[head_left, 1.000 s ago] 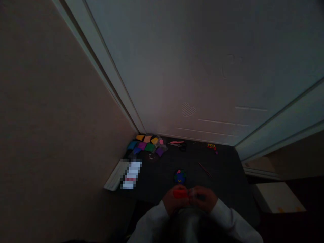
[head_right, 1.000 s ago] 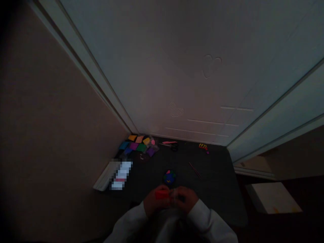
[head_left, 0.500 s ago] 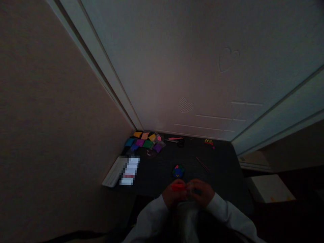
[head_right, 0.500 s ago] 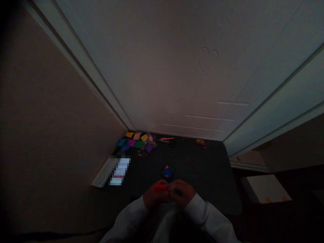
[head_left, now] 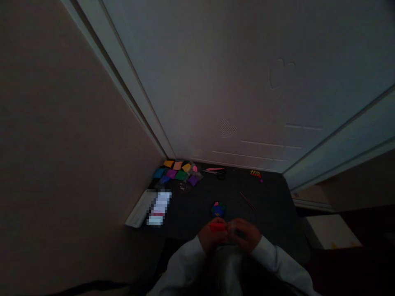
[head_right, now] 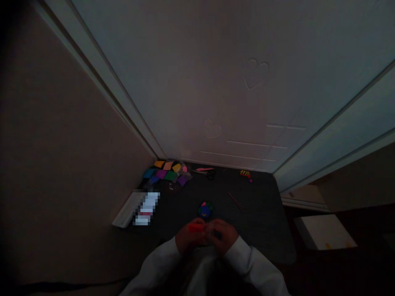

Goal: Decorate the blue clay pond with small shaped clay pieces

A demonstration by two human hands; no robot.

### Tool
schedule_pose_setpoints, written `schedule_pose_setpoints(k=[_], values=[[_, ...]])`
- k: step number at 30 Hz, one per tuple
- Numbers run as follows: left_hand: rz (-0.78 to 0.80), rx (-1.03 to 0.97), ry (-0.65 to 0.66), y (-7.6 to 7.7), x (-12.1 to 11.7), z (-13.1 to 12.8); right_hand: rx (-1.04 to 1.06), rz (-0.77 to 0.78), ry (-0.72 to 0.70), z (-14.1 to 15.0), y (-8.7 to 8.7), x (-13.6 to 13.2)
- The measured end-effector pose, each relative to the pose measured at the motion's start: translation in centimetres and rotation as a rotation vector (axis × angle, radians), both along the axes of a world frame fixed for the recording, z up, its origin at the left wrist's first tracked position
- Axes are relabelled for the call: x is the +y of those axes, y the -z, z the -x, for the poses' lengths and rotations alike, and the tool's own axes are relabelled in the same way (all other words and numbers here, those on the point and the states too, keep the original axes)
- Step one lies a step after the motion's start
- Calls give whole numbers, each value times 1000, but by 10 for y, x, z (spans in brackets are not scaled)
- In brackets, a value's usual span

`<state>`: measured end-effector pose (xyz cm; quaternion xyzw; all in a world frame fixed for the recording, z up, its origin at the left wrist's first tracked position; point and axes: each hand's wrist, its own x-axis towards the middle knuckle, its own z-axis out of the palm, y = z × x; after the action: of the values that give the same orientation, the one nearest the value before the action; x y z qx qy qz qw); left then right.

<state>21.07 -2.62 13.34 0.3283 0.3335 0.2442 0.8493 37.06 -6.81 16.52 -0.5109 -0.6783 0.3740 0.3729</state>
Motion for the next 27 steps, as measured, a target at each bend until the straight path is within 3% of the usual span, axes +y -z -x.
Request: schedule_pose_setpoints(k=[27], values=[[31, -50, -1, 0, 7, -1, -2, 4, 0, -2, -1, 9]])
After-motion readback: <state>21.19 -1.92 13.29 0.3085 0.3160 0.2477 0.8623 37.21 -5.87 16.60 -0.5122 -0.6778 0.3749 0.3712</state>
